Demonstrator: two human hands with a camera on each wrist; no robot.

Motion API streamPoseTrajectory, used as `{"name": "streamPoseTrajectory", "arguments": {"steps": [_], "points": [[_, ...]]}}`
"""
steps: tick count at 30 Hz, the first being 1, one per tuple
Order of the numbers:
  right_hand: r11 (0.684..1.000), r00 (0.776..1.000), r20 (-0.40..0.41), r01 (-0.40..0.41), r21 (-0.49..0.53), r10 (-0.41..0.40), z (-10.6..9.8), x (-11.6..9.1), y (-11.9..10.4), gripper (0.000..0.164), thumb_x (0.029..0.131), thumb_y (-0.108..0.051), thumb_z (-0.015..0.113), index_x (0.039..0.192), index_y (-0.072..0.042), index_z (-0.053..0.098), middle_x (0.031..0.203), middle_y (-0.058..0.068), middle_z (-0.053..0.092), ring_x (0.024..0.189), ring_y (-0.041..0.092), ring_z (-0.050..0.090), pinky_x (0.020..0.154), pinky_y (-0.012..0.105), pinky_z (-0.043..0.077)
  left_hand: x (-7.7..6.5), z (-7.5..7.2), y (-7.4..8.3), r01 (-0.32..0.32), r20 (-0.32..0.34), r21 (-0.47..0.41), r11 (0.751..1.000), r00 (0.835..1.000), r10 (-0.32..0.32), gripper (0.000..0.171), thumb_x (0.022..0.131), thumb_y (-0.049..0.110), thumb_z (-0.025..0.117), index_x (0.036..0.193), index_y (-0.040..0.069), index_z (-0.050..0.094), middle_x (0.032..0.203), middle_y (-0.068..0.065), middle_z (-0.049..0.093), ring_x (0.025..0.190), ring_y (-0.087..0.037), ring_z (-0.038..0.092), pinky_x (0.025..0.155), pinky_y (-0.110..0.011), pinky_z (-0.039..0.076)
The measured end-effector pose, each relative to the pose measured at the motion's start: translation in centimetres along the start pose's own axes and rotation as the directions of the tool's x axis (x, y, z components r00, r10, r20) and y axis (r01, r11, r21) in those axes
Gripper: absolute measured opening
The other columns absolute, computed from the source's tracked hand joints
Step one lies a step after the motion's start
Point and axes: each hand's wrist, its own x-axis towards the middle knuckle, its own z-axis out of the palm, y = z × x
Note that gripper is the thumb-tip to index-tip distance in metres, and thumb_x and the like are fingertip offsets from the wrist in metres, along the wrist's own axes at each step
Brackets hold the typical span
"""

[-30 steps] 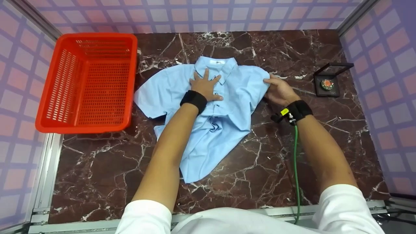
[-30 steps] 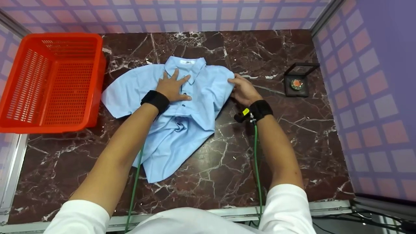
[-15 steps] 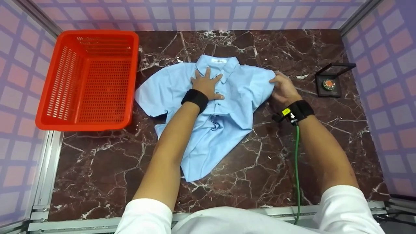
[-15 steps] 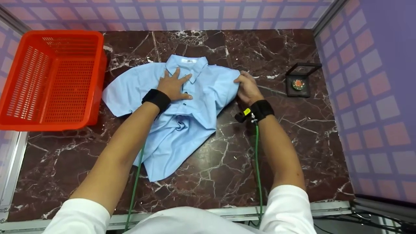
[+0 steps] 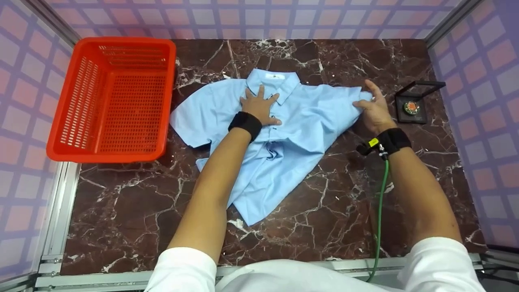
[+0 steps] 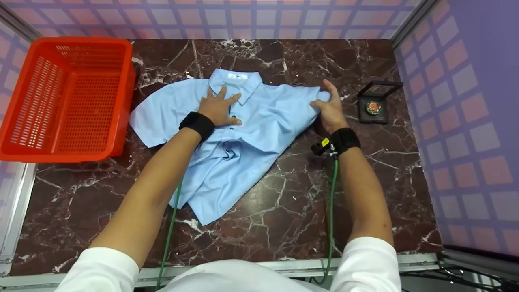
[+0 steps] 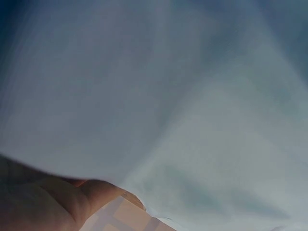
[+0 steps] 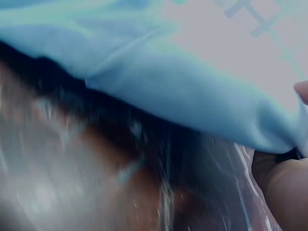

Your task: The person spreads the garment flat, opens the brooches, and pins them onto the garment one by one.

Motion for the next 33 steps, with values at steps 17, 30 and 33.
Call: {"name": "streamPoseTrajectory", "arguments": {"steps": [17, 30, 33], "points": [[0.645, 0.989, -0.12, -0.149, -0.75, 0.089, -3.9, -2.2, -1.6, 0.091, 0.095, -0.029, 0.07, 0.16, -0.001, 0.013, 0.154, 0.024, 0.031, 0.133, 0.028, 0.041, 0.107, 0.03, 0.036, 0.4, 0.3, -0.1, 0.001, -0.003, -0.002, 1.0, 1.0, -0.001, 0.094, 0.086, 0.07, 0.062, 0.162, 0.035, 0.018, 0.166, -0.023, 0.006, 0.141, -0.065, 0.009, 0.108, -0.073, 0.025], [0.622, 0.958, 0.027, -0.164, -0.765, 0.286, -6.4, -4.6, -2.6, 0.101, 0.094, -0.027, 0.073, 0.162, -0.007, 0.001, 0.097, 0.005, 0.058, 0.086, 0.014, 0.059, 0.082, 0.029, 0.048, 0.0, 0.1, 0.3, 0.002, -0.021, 0.029, 1.0, 1.0, -0.001, 0.093, 0.086, 0.07, 0.062, 0.161, 0.035, 0.021, 0.166, -0.022, 0.01, 0.141, -0.065, 0.014, 0.107, -0.072, 0.027], [0.524, 0.94, 0.041, -0.152, -0.838, 0.338, -6.1, -5.1, -3.0, 0.11, 0.092, -0.035, 0.074, 0.161, -0.01, -0.008, 0.101, 0.012, 0.052, 0.091, 0.02, 0.055, 0.088, 0.035, 0.045, 0.1, 0.1, 0.1, 0.002, -0.021, 0.023, 1.0, 1.0, -0.002, 0.093, 0.086, 0.069, 0.062, 0.161, 0.035, 0.02, 0.166, -0.023, 0.009, 0.141, -0.065, 0.013, 0.107, -0.072, 0.027]]}}
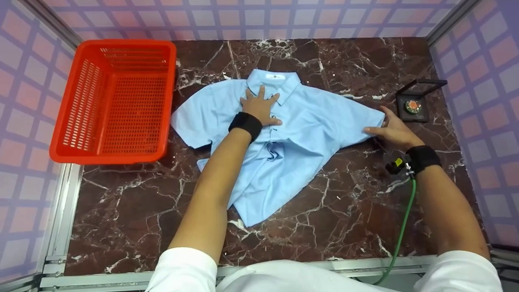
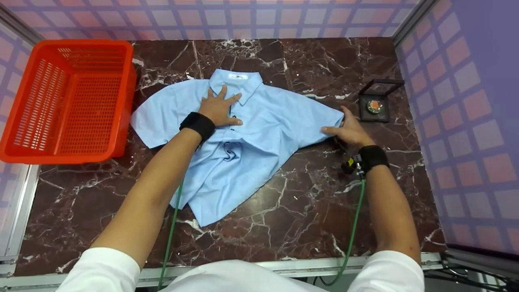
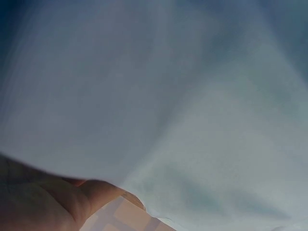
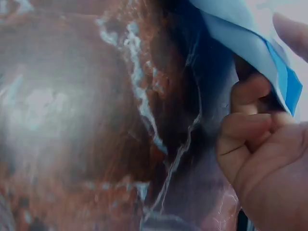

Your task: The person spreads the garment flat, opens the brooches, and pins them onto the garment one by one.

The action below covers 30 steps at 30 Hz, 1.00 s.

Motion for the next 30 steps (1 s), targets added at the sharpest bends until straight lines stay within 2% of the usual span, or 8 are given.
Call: {"name": "streamPoseTrajectory", "arguments": {"steps": [4, 10, 13, 16, 20, 23, 26, 30], "points": [[0.999, 0.999, -0.022, 0.05, -0.022, -0.05, 0.0, 0.3, 0.9, 0.115, 0.09, -0.029, 0.078, 0.162, -0.014, -0.01, 0.099, 0.009, 0.048, 0.084, 0.015, 0.05, 0.08, 0.029, 0.046, -0.1, -0.1, -0.1, 0.0, -0.005, -0.022, 1.0, 1.0, 0.0, 0.093, 0.086, 0.068, 0.064, 0.161, 0.034, 0.021, 0.166, -0.023, 0.009, 0.141, -0.065, 0.012, 0.107, -0.072, 0.026], [0.982, 0.996, -0.012, 0.09, 0.167, -0.089, 0.1, 0.1, 1.6, 0.101, 0.097, -0.017, 0.068, 0.162, -0.014, -0.009, 0.138, 0.02, 0.038, 0.095, 0.008, 0.057, 0.083, 0.023, 0.051, -0.2, -0.4, 0.0, -0.011, -0.005, -0.031, 0.999, 1.0, 0.011, 0.092, 0.087, 0.067, 0.064, 0.162, 0.033, 0.021, 0.166, -0.024, 0.009, 0.141, -0.065, 0.012, 0.107, -0.073, 0.026], [0.966, 0.995, -0.027, 0.098, 0.24, -0.094, 0.2, 0.1, 1.8, 0.094, 0.098, -0.012, 0.065, 0.161, -0.012, -0.005, 0.125, 0.013, 0.05, 0.089, 0.01, 0.064, 0.078, 0.028, 0.055, -0.2, -0.4, 0.0, -0.014, 0.0, -0.026, 1.0, 1.0, 0.014, 0.092, 0.087, 0.068, 0.063, 0.162, 0.033, 0.02, 0.166, -0.024, 0.008, 0.141, -0.065, 0.011, 0.107, -0.073, 0.025], [0.978, 0.994, -0.076, 0.098, 0.187, -0.085, 0.1, 0.1, 2.0, 0.089, 0.098, -0.013, 0.066, 0.16, -0.01, 0.002, 0.106, 0.003, 0.051, 0.081, 0.007, 0.062, 0.071, 0.027, 0.054, -0.1, -0.4, 0.0, -0.014, -0.004, -0.024, 1.0, 1.0, 0.013, 0.092, 0.087, 0.068, 0.062, 0.162, 0.034, 0.02, 0.166, -0.023, 0.008, 0.141, -0.065, 0.011, 0.107, -0.073, 0.026], [0.999, 0.983, -0.176, 0.045, 0.013, -0.042, 0.6, 0.2, 1.8, 0.084, 0.097, -0.016, 0.067, 0.157, -0.003, 0.009, 0.1, 0.006, 0.045, 0.071, 0.009, 0.061, 0.068, 0.026, 0.054, -0.1, -0.3, -0.1, -0.014, -0.007, -0.024, 1.0, 1.0, 0.014, 0.092, 0.087, 0.068, 0.063, 0.161, 0.034, 0.021, 0.166, -0.023, 0.009, 0.141, -0.065, 0.012, 0.107, -0.073, 0.026], [0.993, 0.957, -0.292, -0.038, -0.115, 0.003, 1.6, 0.3, 1.0, 0.08, 0.097, -0.022, 0.066, 0.154, 0.001, 0.015, 0.109, 0.017, 0.051, 0.081, 0.018, 0.063, 0.076, 0.032, 0.052, -0.1, -0.3, -0.1, -0.011, -0.003, -0.022, 1.0, 1.0, 0.011, 0.093, 0.086, 0.069, 0.063, 0.161, 0.035, 0.02, 0.166, -0.023, 0.009, 0.141, -0.065, 0.012, 0.107, -0.073, 0.027], [0.985, 0.91, -0.414, -0.086, -0.151, 0.016, 3.0, 0.4, -0.3, 0.076, 0.095, -0.025, 0.065, 0.152, 0.003, 0.023, 0.122, 0.026, 0.051, 0.101, 0.032, 0.056, 0.088, 0.042, 0.044, 0.0, -0.2, -0.2, -0.005, -0.002, -0.014, 1.0, 1.0, 0.005, 0.093, 0.086, 0.07, 0.062, 0.161, 0.035, 0.02, 0.166, -0.023, 0.009, 0.141, -0.065, 0.013, 0.107, -0.072, 0.027], [0.987, 0.883, -0.466, -0.022, -0.159, -0.055, 5.4, 1.2, -2.5, 0.067, 0.092, -0.02, 0.063, 0.149, 0.002, 0.033, 0.133, 0.031, 0.042, 0.116, 0.041, 0.047, 0.098, 0.05, 0.039, -0.2, -0.1, 0.0, -0.006, -0.009, -0.012, 1.0, 1.0, 0.006, 0.093, 0.086, 0.069, 0.063, 0.162, 0.034, 0.021, 0.166, -0.023, 0.009, 0.14, -0.065, 0.013, 0.107, -0.072, 0.028]]}}
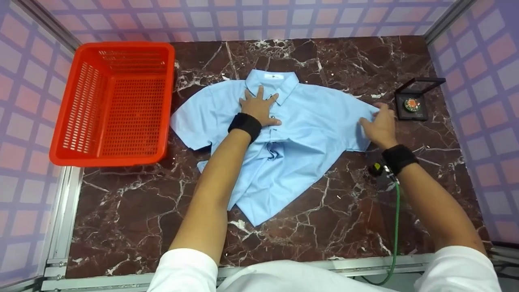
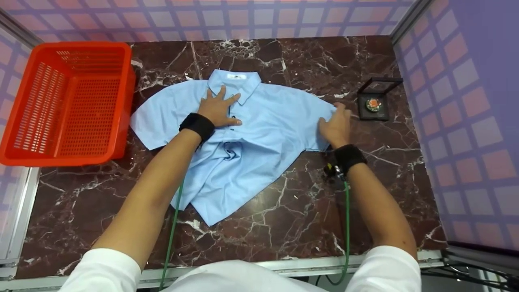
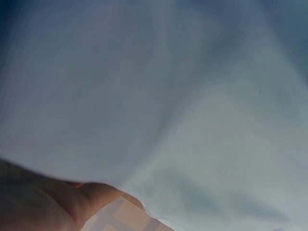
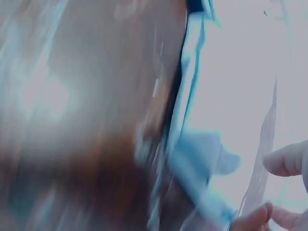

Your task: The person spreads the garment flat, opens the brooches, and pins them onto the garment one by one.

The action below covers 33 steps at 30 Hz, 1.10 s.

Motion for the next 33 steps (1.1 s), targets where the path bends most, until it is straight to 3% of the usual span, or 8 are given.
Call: {"name": "streamPoseTrajectory", "arguments": {"steps": [3, 5, 8, 12, 16, 23, 29, 33], "points": [[0.993, 0.993, 0.027, 0.115, -0.012, -0.114, 2.0, 0.1, -2.3, 0.063, 0.092, -0.017, 0.064, 0.146, 0.001, 0.039, 0.135, 0.031, 0.042, 0.124, 0.043, 0.042, 0.103, 0.052, 0.036, -0.1, 0.0, 0.2, 0.003, -0.009, 0.004, 1.0, 1.0, -0.003, 0.093, 0.086, 0.069, 0.063, 0.162, 0.033, 0.021, 0.166, -0.023, 0.01, 0.141, -0.065, 0.014, 0.107, -0.072, 0.028], [0.977, 0.975, 0.067, 0.213, -0.021, -0.211, 3.6, 0.4, -4.2, 0.062, 0.092, -0.016, 0.065, 0.146, 0.001, 0.041, 0.139, 0.032, 0.041, 0.13, 0.046, 0.037, 0.107, 0.054, 0.033, -0.3, 0.1, 0.2, 0.014, -0.009, 0.011, 1.0, 1.0, -0.014, 0.093, 0.086, 0.069, 0.062, 0.162, 0.034, 0.021, 0.166, -0.023, 0.01, 0.141, -0.065, 0.014, 0.107, -0.072, 0.028], [0.93, 0.928, 0.135, 0.359, -0.083, -0.346, 5.9, 0.9, -7.0, 0.062, 0.093, -0.018, 0.064, 0.148, 0.001, 0.041, 0.147, 0.034, 0.036, 0.137, 0.051, 0.028, 0.112, 0.058, 0.026, -0.3, 0.2, 0.5, 0.031, -0.01, 0.018, 0.999, 0.999, -0.03, 0.093, 0.086, 0.071, 0.061, 0.162, 0.034, 0.02, 0.166, -0.023, 0.01, 0.141, -0.065, 0.015, 0.106, -0.072, 0.029], [0.855, 0.869, 0.253, 0.477, -0.202, -0.425, 8.6, 1.5, -10.3, 0.059, 0.101, -0.024, 0.056, 0.153, -0.003, 0.039, 0.162, 0.028, 0.02, 0.142, 0.054, 0.022, 0.111, 0.066, 0.024, -0.1, 0.5, 1.4, 0.045, -0.03, 0.031, 0.999, 0.999, -0.044, 0.097, 0.084, 0.074, 0.061, 0.162, 0.034, 0.019, 0.165, -0.023, 0.012, 0.14, -0.065, 0.017, 0.105, -0.071, 0.031], [0.82, 0.85, 0.355, 0.496, -0.287, -0.39, 10.7, 1.8, -12.3, 0.056, 0.108, -0.03, 0.04, 0.158, -0.007, 0.031, 0.167, 0.019, 0.007, 0.148, 0.05, 0.011, 0.112, 0.067, 0.022, 0.2, 1.3, 2.6, 0.069, -0.076, 0.032, 0.997, 0.995, -0.066, 0.107, 0.081, 0.077, 0.062, 0.163, 0.027, 0.015, 0.165, -0.021, 0.016, 0.139, -0.063, 0.021, 0.104, -0.069, 0.034], [0.853, 0.868, 0.409, 0.423, -0.307, -0.283, 12.8, 2.1, -12.7, 0.06, 0.11, -0.042, 0.027, 0.161, -0.013, 0.022, 0.166, 0.023, -0.001, 0.148, 0.054, -0.005, 0.117, 0.066, 0.005, 0.1, 1.8, 2.9, 0.089, -0.136, -0.039, 0.995, 0.986, -0.093, 0.114, 0.084, 0.07, 0.065, 0.163, 0.012, 0.008, 0.165, -0.019, 0.02, 0.142, -0.057, 0.026, 0.107, -0.065, 0.034], [0.825, 0.861, 0.455, 0.419, -0.378, -0.229, 12.2, 2.8, -11.1, 0.075, 0.105, -0.056, 0.034, 0.164, -0.017, 0.007, 0.163, 0.027, -0.015, 0.144, 0.056, -0.017, 0.114, 0.069, -0.003, -1.5, 0.4, 1.0, 0.002, -0.093, -0.218, 0.976, 0.995, -0.023, 0.096, 0.095, 0.057, 0.06, 0.162, 0.005, 0.013, 0.164, -0.024, 0.016, 0.149, -0.043, 0.02, 0.117, -0.055, 0.024], [0.813, 0.849, 0.477, 0.435, -0.387, -0.228, 11.3, 3.5, -10.4, 0.085, 0.102, -0.061, 0.039, 0.163, -0.017, 0.001, 0.162, 0.028, -0.02, 0.143, 0.056, -0.022, 0.113, 0.069, -0.006, -3.3, -0.6, -1.7, 0.011, -0.079, -0.277, 0.961, 0.996, -0.034, 0.077, 0.104, 0.039, 0.054, 0.159, -0.002, 0.019, 0.164, -0.024, 0.018, 0.152, -0.038, 0.013, 0.121, -0.05, 0.014]]}}
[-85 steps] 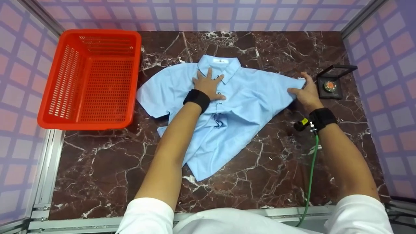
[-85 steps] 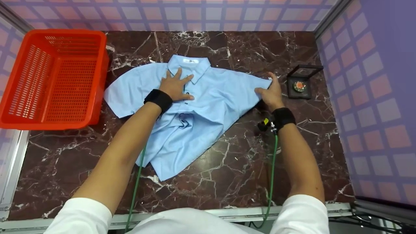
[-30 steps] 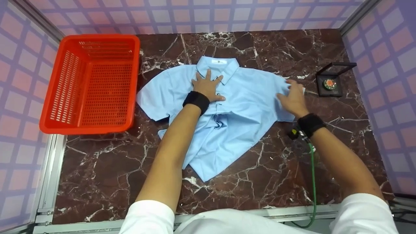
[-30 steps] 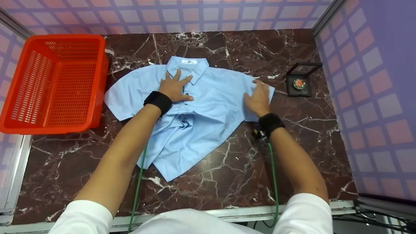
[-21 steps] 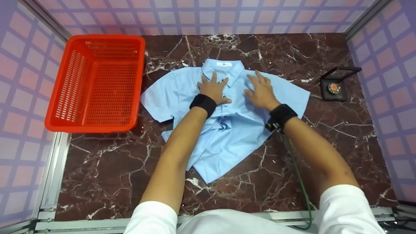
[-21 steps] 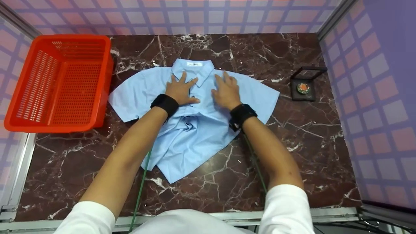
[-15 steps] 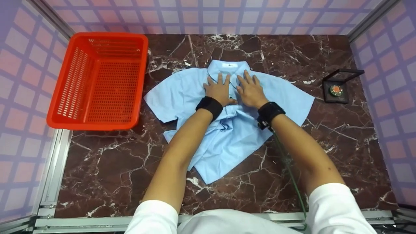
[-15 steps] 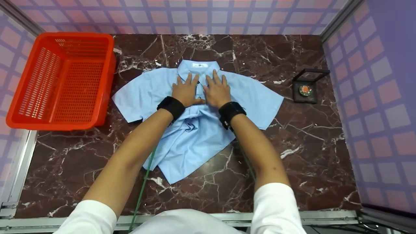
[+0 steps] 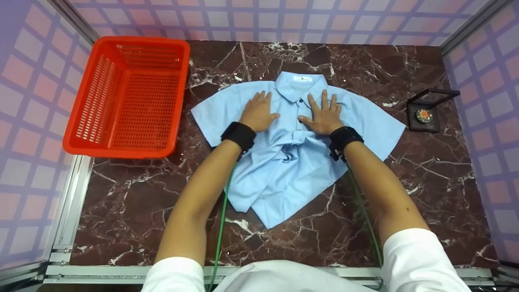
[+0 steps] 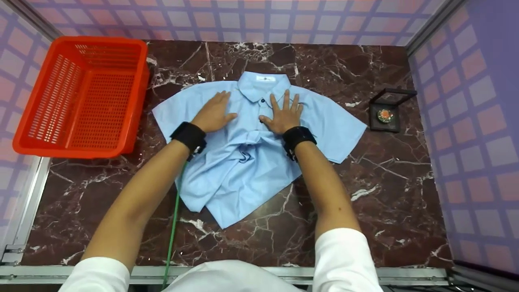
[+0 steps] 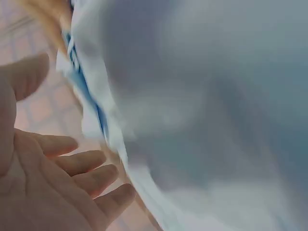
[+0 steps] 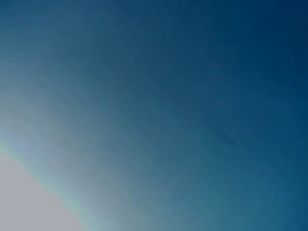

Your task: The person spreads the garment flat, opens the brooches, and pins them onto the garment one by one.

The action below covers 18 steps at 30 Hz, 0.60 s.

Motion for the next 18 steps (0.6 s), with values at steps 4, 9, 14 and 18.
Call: {"name": "streamPoseTrajectory", "arguments": {"steps": [4, 9, 14, 18], "points": [[1.0, 1.0, 0.017, 0.017, 0.006, -0.017, -0.4, 0.3, 1.1, 0.087, 0.101, -0.062, 0.041, 0.163, -0.018, -0.001, 0.161, 0.028, -0.023, 0.142, 0.056, -0.024, 0.112, 0.07, -0.008, -1.7, -0.9, -2.8, 0.054, -0.009, 0.002, 0.999, 0.998, -0.054, 0.071, 0.105, 0.034, 0.052, 0.157, -0.005, 0.024, 0.163, -0.024, 0.02, 0.152, -0.037, 0.013, 0.122, -0.048, 0.012], [0.999, 0.999, 0.038, 0.03, 0.016, -0.031, -0.9, 0.5, 1.8, 0.088, 0.101, -0.061, 0.041, 0.163, -0.018, -0.003, 0.161, 0.027, -0.024, 0.142, 0.054, -0.027, 0.112, 0.07, -0.01, -3.8, 0.0, -5.1, 0.155, -0.02, 0.043, 0.987, 0.988, -0.154, 0.074, 0.103, 0.04, 0.053, 0.158, -0.001, 0.025, 0.163, -0.026, 0.016, 0.15, -0.046, 0.01, 0.121, -0.053, 0.012], [0.999, 0.998, 0.056, 0.037, 0.023, -0.039, -1.4, 0.7, 2.0, 0.089, 0.101, -0.062, 0.042, 0.163, -0.018, -0.004, 0.161, 0.026, -0.025, 0.142, 0.052, -0.028, 0.112, 0.069, -0.012, -5.1, 1.0, -6.1, 0.199, -0.031, 0.077, 0.977, 0.98, -0.197, 0.081, 0.101, 0.051, 0.053, 0.16, 0.005, 0.022, 0.165, -0.027, 0.008, 0.149, -0.051, 0.004, 0.119, -0.058, 0.013], [0.998, 0.996, 0.062, 0.057, 0.03, -0.058, -1.5, 0.9, 2.3, 0.09, 0.1, -0.062, 0.044, 0.163, -0.018, -0.003, 0.162, 0.024, -0.025, 0.143, 0.051, -0.028, 0.112, 0.069, -0.011, -5.8, 1.2, -6.8, 0.204, -0.012, 0.104, 0.973, 0.979, -0.204, 0.087, 0.099, 0.058, 0.051, 0.163, 0.012, 0.014, 0.165, -0.026, -0.001, 0.149, -0.052, -0.005, 0.119, -0.061, 0.007]]}}
